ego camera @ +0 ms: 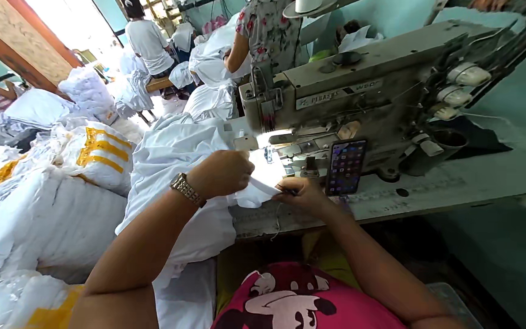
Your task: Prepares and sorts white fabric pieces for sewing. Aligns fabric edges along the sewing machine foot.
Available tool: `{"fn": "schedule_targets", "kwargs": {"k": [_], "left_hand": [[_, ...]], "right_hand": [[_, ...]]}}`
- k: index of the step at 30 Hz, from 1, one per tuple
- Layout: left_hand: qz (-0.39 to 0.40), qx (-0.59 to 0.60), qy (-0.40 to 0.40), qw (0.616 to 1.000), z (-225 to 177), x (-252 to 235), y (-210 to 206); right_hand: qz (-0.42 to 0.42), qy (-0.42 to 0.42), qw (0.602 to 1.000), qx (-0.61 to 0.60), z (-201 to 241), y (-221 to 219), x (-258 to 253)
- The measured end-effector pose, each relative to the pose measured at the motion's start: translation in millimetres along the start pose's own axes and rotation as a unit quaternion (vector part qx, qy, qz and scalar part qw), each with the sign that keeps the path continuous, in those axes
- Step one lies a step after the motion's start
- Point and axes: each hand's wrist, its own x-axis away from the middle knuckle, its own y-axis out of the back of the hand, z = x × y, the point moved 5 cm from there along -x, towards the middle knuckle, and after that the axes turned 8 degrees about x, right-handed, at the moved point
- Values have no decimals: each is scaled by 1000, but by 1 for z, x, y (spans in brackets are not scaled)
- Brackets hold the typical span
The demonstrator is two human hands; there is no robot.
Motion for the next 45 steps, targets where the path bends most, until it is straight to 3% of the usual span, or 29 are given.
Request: {"fn": "schedule_targets", "kwargs": {"k": [3,6,9,13,17,21,24,28,32,35,39,43,45], "left_hand": [[47,74,-30,996,-8,-4,-3],[17,24,21,999,-11,-5,-4],[44,62,15,997,-22,-3,-3],[-51,-67,31,996,-13,-6,-3],[-1,-19,22,1000,-20,-3,-2],[-46,-60,23,997,-20,0,-4],[-5,-16,14,1000,-28,1,-6],[-41,-86,51,994,-24,-2,-5],[4,-4,23,1000,-30,-1,-6],[-21,-44,41,998,-25,0,-9],[58,36,39,997,-33,0,-6],[-11,-25,35,999,-30,-1,-9],[12,-6,27,1000,-37,-1,-10]], "right_hand": [[-12,5,1000,-4,0,0,2],[-23,19,1000,-8,-1,0,2],[-22,23,999,-9,0,0,2],[-26,22,999,-16,2,-1,2],[-23,26,999,-24,1,-2,3],[-31,33,999,-20,1,-3,2],[-36,37,999,-15,0,-3,3],[-39,22,999,-11,2,-4,3],[-48,15,999,-13,4,-3,3],[-51,19,998,-7,2,-4,3],[-56,35,998,-10,2,-4,4],[-56,36,998,5,3,-3,2],[-53,33,998,6,3,-2,2]]}}
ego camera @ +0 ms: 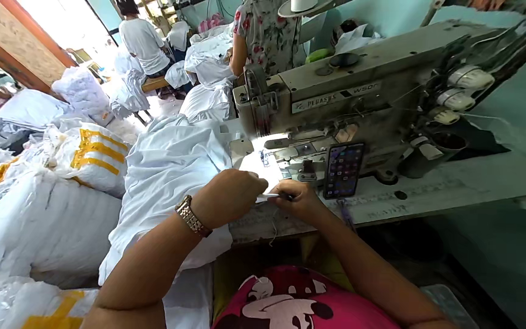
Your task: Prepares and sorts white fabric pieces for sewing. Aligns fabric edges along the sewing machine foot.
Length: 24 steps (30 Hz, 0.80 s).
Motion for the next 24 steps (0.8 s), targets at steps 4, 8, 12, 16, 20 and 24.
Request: {"fn": "schedule_targets", "kwargs": {"k": [4,8,12,16,20,24], "left_hand": [[-40,-22,14,999,9,-3,-2],[-32,50,-46,997,2,2,-3],[-102,25,-45,993,12,1,-1],[-131,53,-60,988,10,4,-9],[-152,72,-45,985,30,-1,-28],[-142,75,-63,985,43,-10,-49]], "right_hand": [[11,-11,1000,7,1,-1,0],[19,-9,1000,-2,2,2,2],[22,-4,1000,-20,5,4,2],[25,-1,1000,-2,7,6,9],[-8,0,999,35,12,8,16],[-54,22,993,101,10,6,16]]}}
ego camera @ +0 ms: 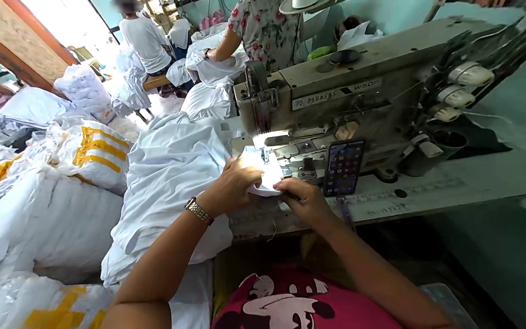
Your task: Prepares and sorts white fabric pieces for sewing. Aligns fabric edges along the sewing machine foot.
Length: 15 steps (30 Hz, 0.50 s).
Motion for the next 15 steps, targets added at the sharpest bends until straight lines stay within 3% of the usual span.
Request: {"fn": "schedule_targets", "kwargs": {"k": [9,15], "left_hand": [[-29,-89,-12,996,15,-9,-16],[-16,-78,-20,997,25,-14,-12]], "right_hand": [[0,20,997,71,-2,-4,-6],[-26,38,995,94,0,-9,-10]]}}
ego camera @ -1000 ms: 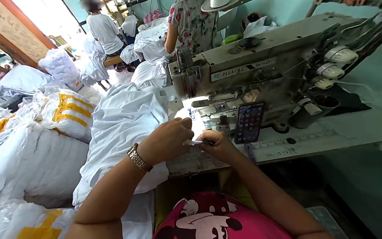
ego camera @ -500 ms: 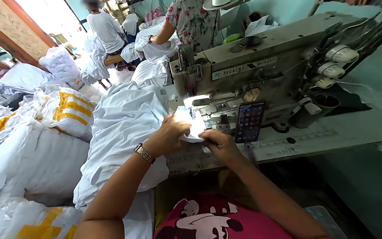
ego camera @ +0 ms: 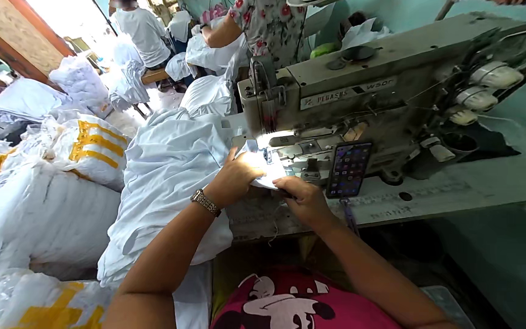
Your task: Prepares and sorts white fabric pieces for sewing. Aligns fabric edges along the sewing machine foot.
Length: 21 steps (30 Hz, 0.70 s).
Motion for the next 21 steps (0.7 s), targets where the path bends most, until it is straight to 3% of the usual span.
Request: {"fn": "schedule_targets", "kwargs": {"k": [13,17,21], "left_hand": [[-5,-22,23,999,9,-3,-3],[-5,-29,35,999,15,-8,-4],[-8,-45,52,998,20,-14,-9]], "right_hand": [[-3,5,999,50,-2,-4,-8],[29,-10,995,93,0,-4,-15],[64,-9,996,60,-5,1,-16]]}}
